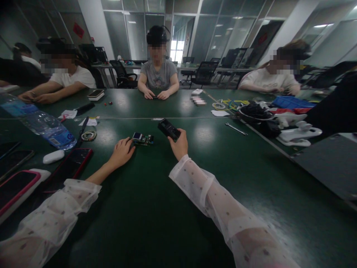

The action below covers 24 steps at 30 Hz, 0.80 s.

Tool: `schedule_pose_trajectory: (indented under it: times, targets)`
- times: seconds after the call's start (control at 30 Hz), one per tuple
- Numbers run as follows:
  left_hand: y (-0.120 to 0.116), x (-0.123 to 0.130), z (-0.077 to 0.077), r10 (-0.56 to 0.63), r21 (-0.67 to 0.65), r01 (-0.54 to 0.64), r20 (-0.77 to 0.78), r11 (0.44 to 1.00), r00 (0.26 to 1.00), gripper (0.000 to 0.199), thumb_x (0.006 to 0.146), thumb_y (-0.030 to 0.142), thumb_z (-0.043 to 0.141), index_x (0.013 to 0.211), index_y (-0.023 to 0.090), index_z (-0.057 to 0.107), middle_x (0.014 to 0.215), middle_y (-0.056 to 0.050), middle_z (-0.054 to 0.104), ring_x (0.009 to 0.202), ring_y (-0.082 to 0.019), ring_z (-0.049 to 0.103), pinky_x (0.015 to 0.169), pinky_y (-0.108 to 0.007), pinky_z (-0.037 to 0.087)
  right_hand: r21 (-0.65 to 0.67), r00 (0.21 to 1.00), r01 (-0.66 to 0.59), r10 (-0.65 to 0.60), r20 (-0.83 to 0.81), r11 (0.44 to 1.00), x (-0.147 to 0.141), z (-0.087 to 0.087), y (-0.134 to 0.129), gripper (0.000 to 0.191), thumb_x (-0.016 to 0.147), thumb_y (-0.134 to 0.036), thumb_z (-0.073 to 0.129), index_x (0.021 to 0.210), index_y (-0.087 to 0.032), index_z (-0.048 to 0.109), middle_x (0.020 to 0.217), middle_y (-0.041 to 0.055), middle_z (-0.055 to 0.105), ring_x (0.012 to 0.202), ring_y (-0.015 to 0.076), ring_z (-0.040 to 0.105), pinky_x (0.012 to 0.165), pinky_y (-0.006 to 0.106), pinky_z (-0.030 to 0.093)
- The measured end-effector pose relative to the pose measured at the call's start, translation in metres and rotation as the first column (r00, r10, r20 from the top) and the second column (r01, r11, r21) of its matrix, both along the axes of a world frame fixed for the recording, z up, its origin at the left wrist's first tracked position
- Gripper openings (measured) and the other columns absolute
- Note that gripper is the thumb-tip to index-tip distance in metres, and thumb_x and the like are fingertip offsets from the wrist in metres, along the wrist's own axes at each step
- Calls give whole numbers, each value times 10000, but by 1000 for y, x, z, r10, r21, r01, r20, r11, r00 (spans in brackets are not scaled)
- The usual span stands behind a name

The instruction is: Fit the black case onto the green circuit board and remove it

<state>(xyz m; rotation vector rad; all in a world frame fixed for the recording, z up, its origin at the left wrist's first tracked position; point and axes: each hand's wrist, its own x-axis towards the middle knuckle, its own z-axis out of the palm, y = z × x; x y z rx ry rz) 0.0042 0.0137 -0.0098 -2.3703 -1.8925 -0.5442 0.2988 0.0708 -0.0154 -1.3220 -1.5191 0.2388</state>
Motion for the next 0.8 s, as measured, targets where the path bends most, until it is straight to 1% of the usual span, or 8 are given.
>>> schedule_pose_trajectory:
  times: [0.17,0.23,0.33,0.43,0.5,0.67,0.8]
  targets:
    - [-1,0,2,-7,-5,7,7,1000,1000,459,1007,377,365,1399,157,456,1452,-173,464,1341,-340,401,1054,-538,391,-91,1000,20,-20,10,996,2,-8,6,545,752,-372,730,1183,-164,470,1125,147,611,1010,293,625,903,507,524]
    - [-1,0,2,-7,0,7,4,1000,1000,455,1007,374,366,1393,154,462,1449,-173,465,1339,-338,402,1056,-536,391,-101,999,19,-16,37,995,2,-9,8,544,746,-370,730,1175,-157,472,1128,151,596,1028,299,611,922,515,511]
    - [-1,1,2,-10,9,10,-2,1000,1000,453,1007,369,364,1390,149,463,1442,-175,470,1333,-333,407,1057,-529,393,-45,996,46,-42,79,998,2,-9,8,594,739,-413,733,1199,-149,466,1142,155,557,1047,307,574,952,541,480]
    - [-2,1,1,-4,19,4,-6,1000,1000,452,1003,359,371,1396,153,455,1436,-173,475,1327,-333,410,1056,-531,391,32,991,112,-114,72,993,0,-7,6,644,767,-483,696,1255,-151,440,1171,160,513,1069,310,536,961,559,458]
    - [-2,1,1,-7,21,7,-5,1000,1000,455,1004,361,366,1400,153,451,1439,-172,471,1328,-334,407,1058,-535,388,60,987,141,-144,66,988,-1,-5,4,639,794,-506,663,1278,-159,430,1180,157,497,1071,305,524,953,555,458]
    - [-1,1,1,-22,13,22,8,1000,1000,451,1007,365,366,1391,148,460,1445,-171,466,1338,-332,397,1065,-536,385,85,985,151,-157,74,985,-3,-1,1,594,826,-510,626,1282,-178,436,1165,145,494,1048,297,526,933,547,465]
    - [-2,2,3,-21,12,21,16,1000,1000,437,1004,337,380,1382,133,461,1451,-176,463,1341,-336,398,1071,-551,377,53,987,136,-140,75,989,-2,-1,1,604,817,-508,633,1275,-164,443,1168,155,492,1041,307,526,929,554,463]
